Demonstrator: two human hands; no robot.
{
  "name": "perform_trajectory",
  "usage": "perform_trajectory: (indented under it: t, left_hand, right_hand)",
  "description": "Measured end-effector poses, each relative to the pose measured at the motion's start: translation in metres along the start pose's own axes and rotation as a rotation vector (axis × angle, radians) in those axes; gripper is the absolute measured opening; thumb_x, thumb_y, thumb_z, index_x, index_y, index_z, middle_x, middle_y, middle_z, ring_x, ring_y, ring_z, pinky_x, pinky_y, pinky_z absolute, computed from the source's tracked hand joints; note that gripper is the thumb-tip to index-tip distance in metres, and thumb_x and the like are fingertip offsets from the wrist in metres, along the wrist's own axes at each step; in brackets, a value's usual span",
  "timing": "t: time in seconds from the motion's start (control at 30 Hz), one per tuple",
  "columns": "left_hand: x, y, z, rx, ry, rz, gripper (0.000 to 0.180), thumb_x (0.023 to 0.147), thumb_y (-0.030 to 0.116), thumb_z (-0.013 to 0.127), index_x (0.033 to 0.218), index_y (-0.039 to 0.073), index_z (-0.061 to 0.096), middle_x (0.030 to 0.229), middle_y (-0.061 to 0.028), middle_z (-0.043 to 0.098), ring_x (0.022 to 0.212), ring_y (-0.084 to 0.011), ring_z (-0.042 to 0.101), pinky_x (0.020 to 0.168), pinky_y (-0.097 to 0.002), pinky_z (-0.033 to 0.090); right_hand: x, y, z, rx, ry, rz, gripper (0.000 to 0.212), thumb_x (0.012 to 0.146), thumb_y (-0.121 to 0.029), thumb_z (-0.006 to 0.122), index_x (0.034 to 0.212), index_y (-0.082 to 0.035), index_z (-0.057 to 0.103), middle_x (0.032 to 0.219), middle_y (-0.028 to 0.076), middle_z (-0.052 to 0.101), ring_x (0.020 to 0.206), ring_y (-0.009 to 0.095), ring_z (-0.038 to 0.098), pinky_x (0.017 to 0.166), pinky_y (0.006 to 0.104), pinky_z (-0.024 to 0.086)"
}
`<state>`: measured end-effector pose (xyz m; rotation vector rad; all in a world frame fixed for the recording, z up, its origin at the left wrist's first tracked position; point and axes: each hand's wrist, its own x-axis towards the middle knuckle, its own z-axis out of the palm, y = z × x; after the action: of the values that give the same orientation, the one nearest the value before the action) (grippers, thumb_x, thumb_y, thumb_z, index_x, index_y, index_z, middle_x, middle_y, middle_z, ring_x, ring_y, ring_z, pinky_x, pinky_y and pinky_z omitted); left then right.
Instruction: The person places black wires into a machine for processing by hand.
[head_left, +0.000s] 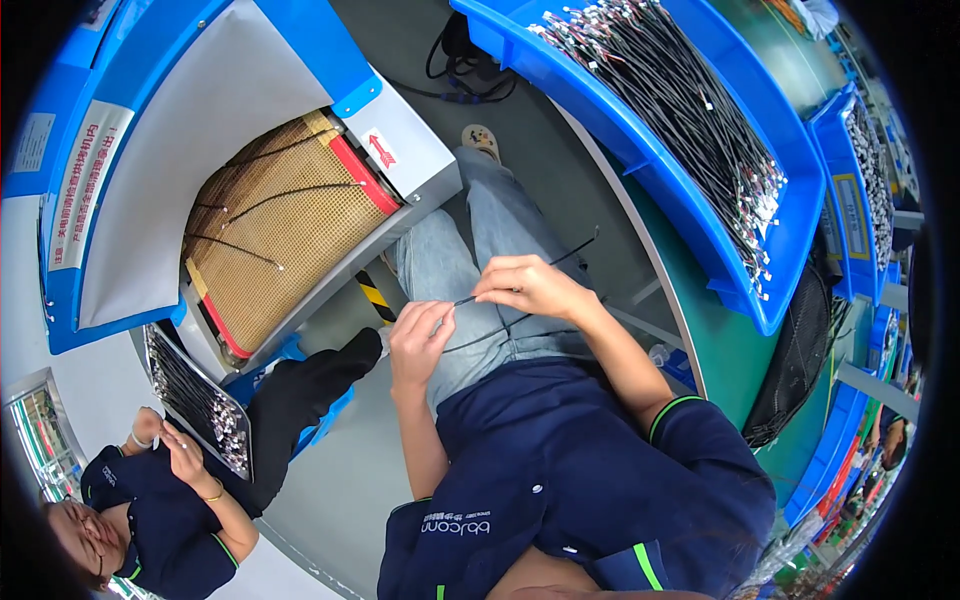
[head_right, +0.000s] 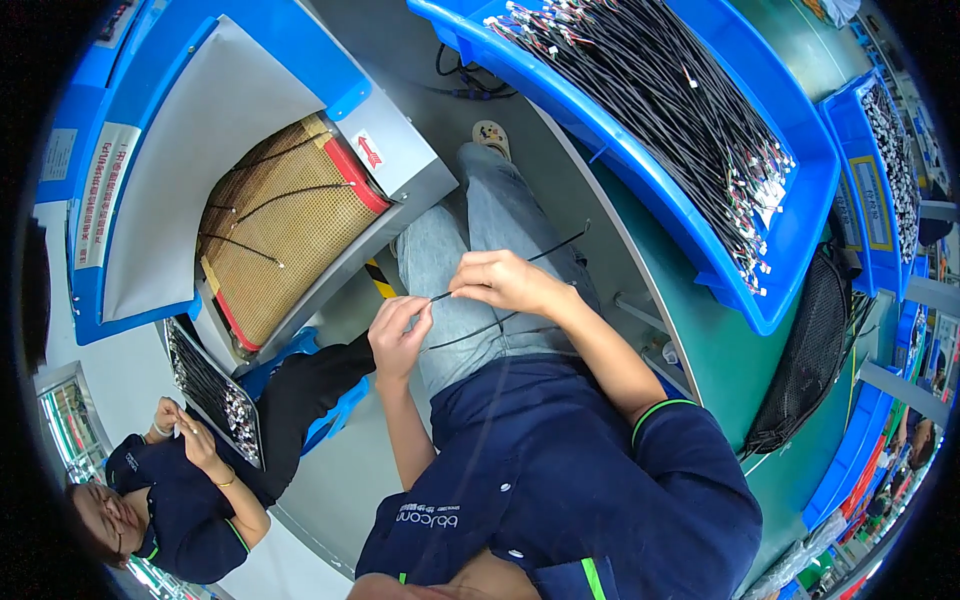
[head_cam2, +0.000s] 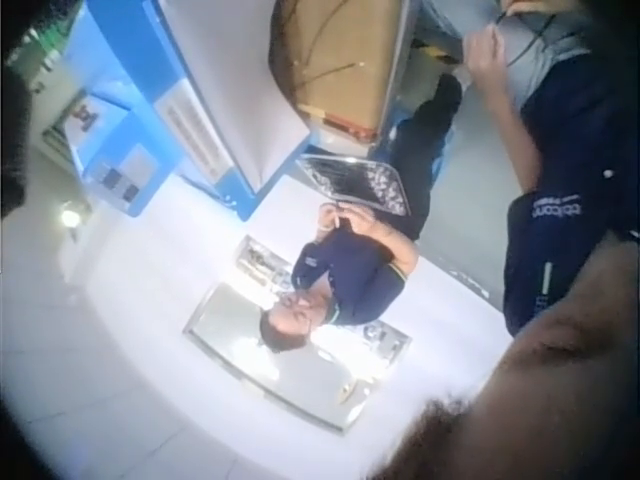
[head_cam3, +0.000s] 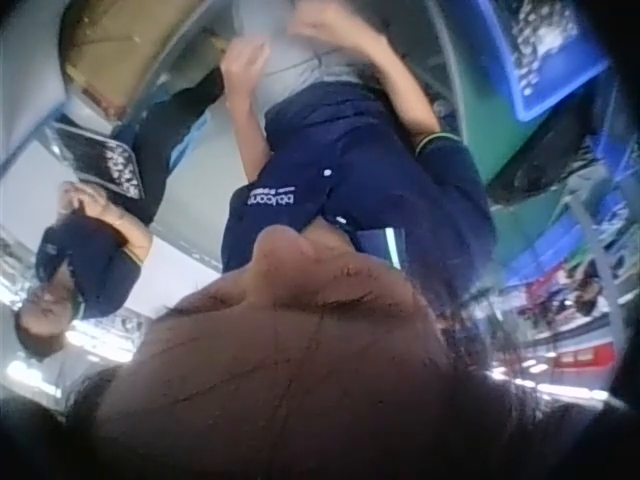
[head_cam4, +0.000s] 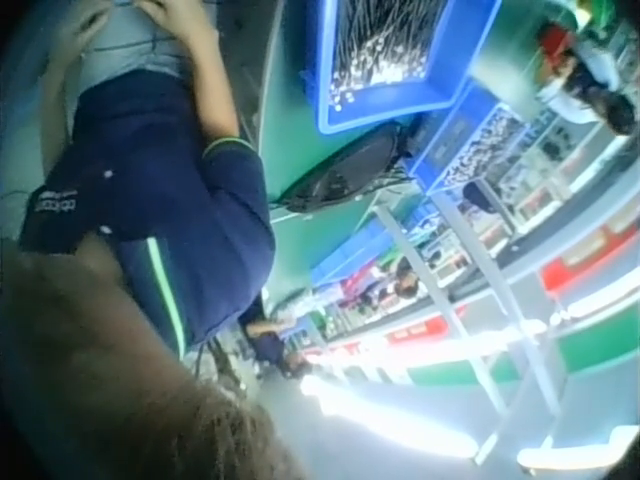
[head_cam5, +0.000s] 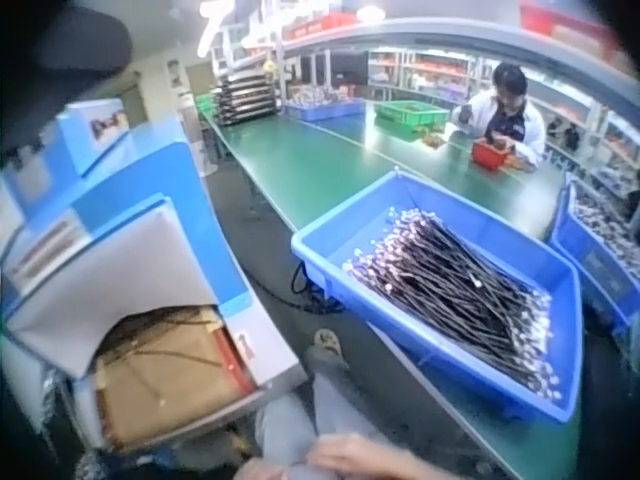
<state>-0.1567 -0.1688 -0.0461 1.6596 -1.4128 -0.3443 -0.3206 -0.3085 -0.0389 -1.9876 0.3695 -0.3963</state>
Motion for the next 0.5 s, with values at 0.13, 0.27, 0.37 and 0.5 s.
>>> perform_trajectory:
  t: [0.13, 0.27, 0.37, 0.5]
  left_hand:
    - [0.001, -0.001, -0.002, -0.015, -0.03, 0.019, 0.015, 0.068, -0.004, 0.071, 0.08, 0.002, 0.065, 0.077, -0.0079, 0.065, 0.073, -0.0224, 0.062, 0.065, -0.0304, 0.049]
    - [0.002, -0.009, -0.014, 0.034, -0.06, -0.007, 0.015, 0.068, -0.002, 0.071, 0.081, 0.003, 0.065, 0.078, -0.0072, 0.064, 0.073, -0.0223, 0.062, 0.065, -0.0317, 0.049]
    - [-0.004, -0.015, -0.023, 0.018, -0.031, -0.125, 0.012, 0.07, -0.001, 0.071, 0.08, 0.003, 0.065, 0.079, -0.0073, 0.064, 0.074, -0.0207, 0.061, 0.064, -0.03, 0.048]
    - [-0.004, -0.017, -0.022, -0.04, -0.068, -0.263, 0.019, 0.074, -0.001, 0.071, 0.092, 0.003, 0.065, 0.084, -0.0076, 0.066, 0.076, -0.0154, 0.062, 0.067, -0.0274, 0.049]
  right_hand:
    - [-0.002, 0.001, 0.005, 0.033, 0.01, -0.006, 0.013, 0.081, -0.01, 0.067, 0.093, -0.003, 0.068, 0.087, 0.008, 0.064, 0.079, 0.024, 0.063, 0.07, 0.032, 0.051]
    - [-0.005, 0.001, -0.005, -0.024, 0.03, 0.031, 0.017, 0.081, -0.008, 0.067, 0.098, -0.004, 0.068, 0.086, 0.008, 0.062, 0.079, 0.022, 0.062, 0.071, 0.0313, 0.05]
    - [-0.009, -0.002, -0.02, -0.118, 0.055, 0.102, 0.02, 0.08, -0.006, 0.067, 0.099, -0.006, 0.068, 0.084, 0.007, 0.061, 0.078, 0.021, 0.061, 0.068, 0.0308, 0.05]
    - [-0.002, -0.01, -0.027, -0.215, 0.122, 0.1, 0.014, 0.077, -0.008, 0.07, 0.09, -0.004, 0.068, 0.078, 0.007, 0.062, 0.073, 0.022, 0.061, 0.063, 0.0318, 0.05]
